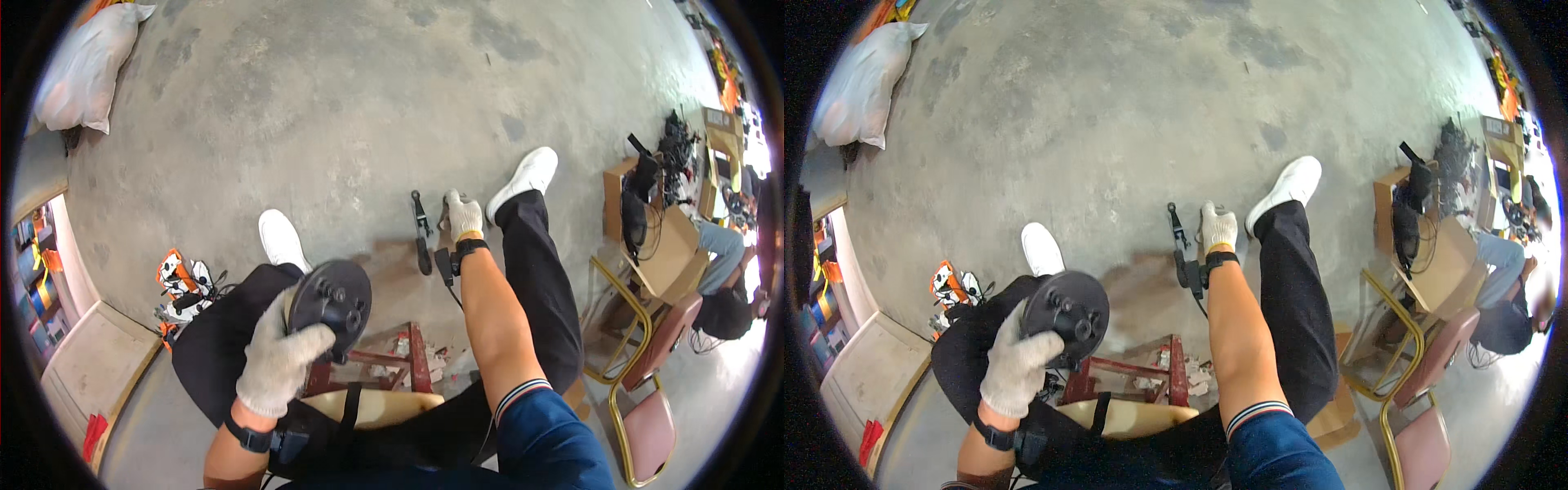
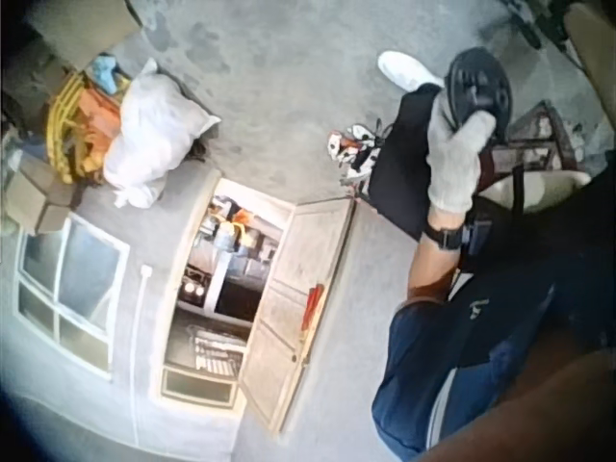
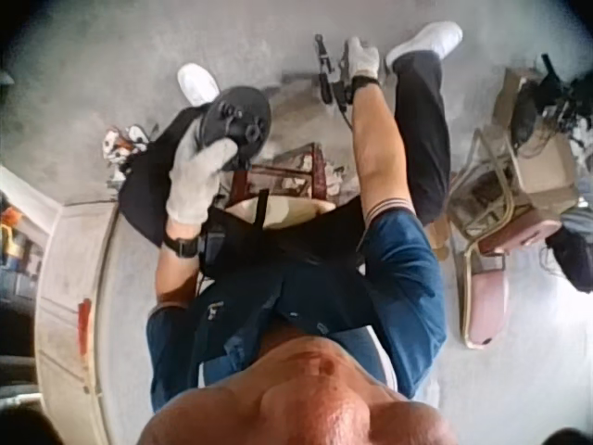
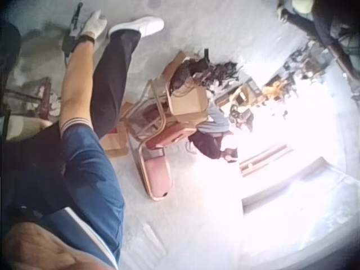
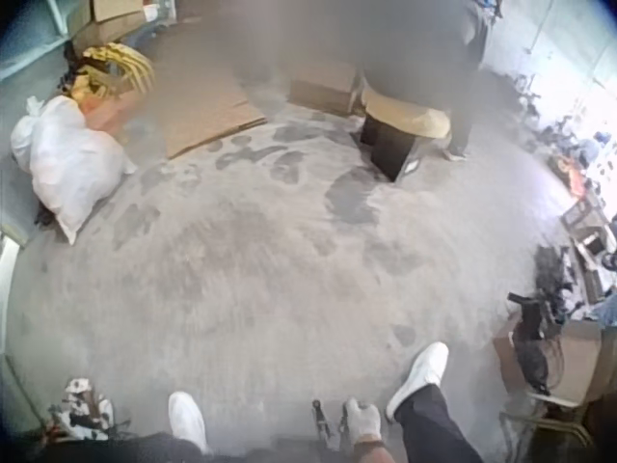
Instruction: Inspecting and assembling motorcycle drum brake components, including the brake shoes and cam.
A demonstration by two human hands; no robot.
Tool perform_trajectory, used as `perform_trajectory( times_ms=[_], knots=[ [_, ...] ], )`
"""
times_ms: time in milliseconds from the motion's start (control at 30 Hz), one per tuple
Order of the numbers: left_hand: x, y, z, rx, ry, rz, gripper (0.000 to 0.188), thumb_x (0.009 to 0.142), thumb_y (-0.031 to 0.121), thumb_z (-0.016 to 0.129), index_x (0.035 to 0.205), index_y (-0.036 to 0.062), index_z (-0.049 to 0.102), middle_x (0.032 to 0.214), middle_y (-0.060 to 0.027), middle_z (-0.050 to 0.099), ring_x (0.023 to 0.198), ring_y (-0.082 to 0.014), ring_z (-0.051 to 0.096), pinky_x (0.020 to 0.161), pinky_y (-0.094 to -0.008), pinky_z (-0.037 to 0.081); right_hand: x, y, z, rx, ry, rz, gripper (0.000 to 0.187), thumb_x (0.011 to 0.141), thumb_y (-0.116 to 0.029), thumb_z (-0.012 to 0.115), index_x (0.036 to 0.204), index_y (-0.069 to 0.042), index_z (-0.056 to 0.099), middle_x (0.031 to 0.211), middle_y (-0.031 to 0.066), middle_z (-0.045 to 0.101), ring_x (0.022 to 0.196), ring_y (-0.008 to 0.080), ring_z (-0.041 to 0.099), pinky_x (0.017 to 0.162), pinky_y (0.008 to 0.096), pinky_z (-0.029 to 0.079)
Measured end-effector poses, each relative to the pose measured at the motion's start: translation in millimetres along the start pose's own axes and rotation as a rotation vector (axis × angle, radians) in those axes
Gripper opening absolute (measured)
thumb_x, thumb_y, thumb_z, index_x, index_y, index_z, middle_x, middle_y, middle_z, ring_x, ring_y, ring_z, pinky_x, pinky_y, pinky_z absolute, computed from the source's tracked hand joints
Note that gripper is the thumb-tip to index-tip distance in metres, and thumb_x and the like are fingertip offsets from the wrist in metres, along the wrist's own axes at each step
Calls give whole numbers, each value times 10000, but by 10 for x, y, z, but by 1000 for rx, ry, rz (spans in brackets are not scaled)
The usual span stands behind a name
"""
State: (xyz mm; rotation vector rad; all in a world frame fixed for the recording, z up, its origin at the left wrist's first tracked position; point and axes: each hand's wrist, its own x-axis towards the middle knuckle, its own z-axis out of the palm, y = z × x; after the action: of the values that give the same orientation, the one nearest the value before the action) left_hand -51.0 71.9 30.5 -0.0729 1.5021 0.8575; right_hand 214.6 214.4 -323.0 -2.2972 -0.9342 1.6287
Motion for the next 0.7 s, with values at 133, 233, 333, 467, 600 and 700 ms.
perform_trajectory(
  times_ms=[133, 233, 333, 467, 600, 700],
  knots=[
    [56, 7, 42, -56, 35, -42, 617, 797, 17, 685, 1398, -66, 571, 1223, -96, 700, 1091, -167, 670, 1000, -327, 553, 418, 348, 262, -489, 480, -265, 359, 916, -303, 679, 842, 46, 710, 854, 265, 747, 811, 398, 748, 767, 444, 579],
    [62, 18, 27, -32, 68, -62, 628, 785, 12, 695, 1397, -57, 572, 1234, -95, 695, 1096, -167, 670, 1005, -332, 553, 386, 303, 249, -519, 294, -247, 339, 905, -278, 686, 887, 59, 713, 907, 313, 737, 940, 465, 726, 872, 462, 562],
    [73, 11, 71, -50, 30, -27, 604, 805, 23, 686, 1395, -51, 576, 1238, -90, 688, 1083, -160, 665, 1000, -319, 545, 464, 459, 65, -339, 287, -305, 279, 893, -231, 684, 909, 46, 715, 833, 237, 746, 792, 384, 739, 762, 432, 572],
    [-52, 56, 35, 32, -8, 15, 537, 838, 42, 667, 1362, -55, 602, 1188, -81, 694, 1047, -146, 654, 963, -294, 536, -380, -147, -39, 193, -72, -91, 169, 879, -114, 667, 1003, 0, 685, 746, 53, 661, 571, 123, 583, 527, 293, 469],
    [-80, -56, 2, -126, -179, 117, 564, 844, 58, 653, 1394, -51, 598, 1177, -96, 702, 1029, -171, 684, 899, -320, 580, -986, -506, -316, 485, -256, -108, 180, 910, -64, 640, 1088, -39, 628, 777, 43, 635, 557, 109, 529, 483, 266, 429],
    [-239, -144, -88, -111, -237, 262, 578, 851, 62, 648, 1415, -46, 587, 1204, -98, 704, 1067, -180, 693, 937, -332, 580, -1898, -1064, -466, 569, -329, -165, 119, 959, -48, 600, 1076, -60, 616, 826, 18, 599, 580, 99, 520, 462, 260, 416]
  ],
)
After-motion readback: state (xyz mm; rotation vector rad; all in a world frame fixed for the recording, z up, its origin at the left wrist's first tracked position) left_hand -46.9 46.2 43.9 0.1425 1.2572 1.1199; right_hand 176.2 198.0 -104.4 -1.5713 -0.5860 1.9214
